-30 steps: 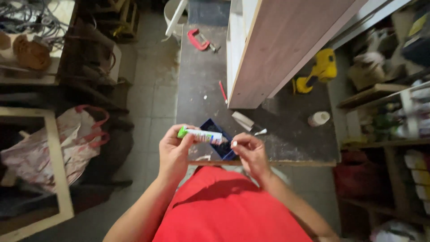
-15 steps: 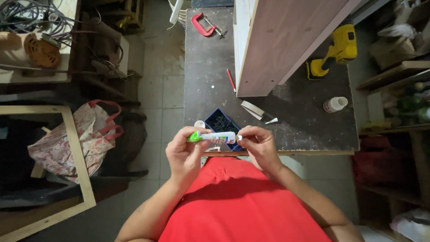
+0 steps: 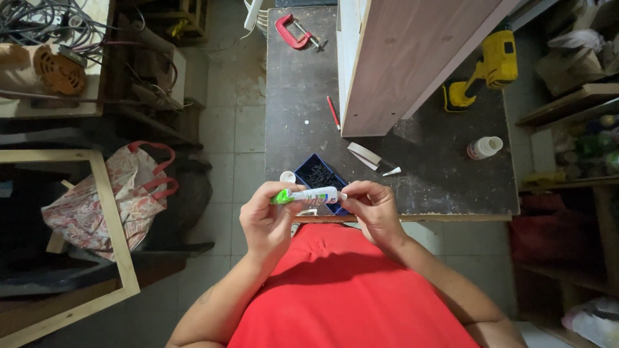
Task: Applying wood filler to pre-drilled holes on a wooden shelf and smoothing it with fingers.
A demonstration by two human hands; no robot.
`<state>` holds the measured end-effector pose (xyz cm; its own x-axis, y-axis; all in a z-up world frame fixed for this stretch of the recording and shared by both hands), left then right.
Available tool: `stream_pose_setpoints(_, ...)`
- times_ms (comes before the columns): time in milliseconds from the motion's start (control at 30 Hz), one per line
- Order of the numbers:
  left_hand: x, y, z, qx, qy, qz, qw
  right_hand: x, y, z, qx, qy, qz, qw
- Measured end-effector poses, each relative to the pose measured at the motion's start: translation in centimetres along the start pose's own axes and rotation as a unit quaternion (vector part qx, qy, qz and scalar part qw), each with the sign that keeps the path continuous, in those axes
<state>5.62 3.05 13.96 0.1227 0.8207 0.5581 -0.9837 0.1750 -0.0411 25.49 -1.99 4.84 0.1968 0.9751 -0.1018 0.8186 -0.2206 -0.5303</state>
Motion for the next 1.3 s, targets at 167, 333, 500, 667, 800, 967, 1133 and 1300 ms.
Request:
stream_pose_setpoints(167, -0.2, -0.1, 0.2, 0.016, -0.010, -0.003, 1.000, 0.0, 0.1, 0.4, 0.002, -0.005, 0.003, 1.000)
stream_pose_setpoints(333, -0.5, -0.2, 0.1, 0.013, -0.012, -0.008, 1.000, -0.2, 0.0, 0.3, -0.022, -0.011, 0.016, 1.000)
stream_pose_setpoints(500, -0.5, -0.1, 0.4, 0.015, -0.014, -0.009, 1.000, -0.5, -0.8, -0.6, -0.036, -0.009, 0.018, 0.999)
stream_pose_setpoints(667, -0.7, 0.2, 0.4, 0.016, -0.018, -0.008, 1.000, -0.6, -0.1, 0.2, -0.022, -0.026, 0.016, 0.999)
stream_pose_setpoints(800, -0.7, 0.6, 0.6, 0.013, -0.025, -0.003, 1.000, -0.5, 0.6, 0.9, -0.022, -0.023, 0.007, 0.999)
stream_pose_setpoints(967, -0.8, 0.1, 0.7, 0.009, -0.029, -0.007, 1.000, -0.7, -0.6, -0.2, -0.061, -0.004, -0.001, 0.998)
stream_pose_setpoints(1133, -1.0, 0.2, 0.6, 0.020, -0.056, -0.011, 0.998, -1.0, -0.7, -0.1, -0.039, -0.030, 0.008, 0.999)
stream_pose_setpoints(1300, -0.9, 0.5, 0.9, 0.039, -0.073, -0.007, 0.997, -1.3, -1.5, -0.9, -0.040, -0.025, 0.014, 0.999)
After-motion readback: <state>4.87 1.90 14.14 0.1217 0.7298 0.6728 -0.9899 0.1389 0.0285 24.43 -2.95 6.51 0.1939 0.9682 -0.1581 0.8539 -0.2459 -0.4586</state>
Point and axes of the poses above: each hand's wrist, its own x-axis towards the middle knuckle, its own y-axis out of the back of the hand, z = x × y, the point moved 2 cm from there along x, towards the middle knuckle, and after that the axes turned 8 degrees about -y, right-handed, at the moved point
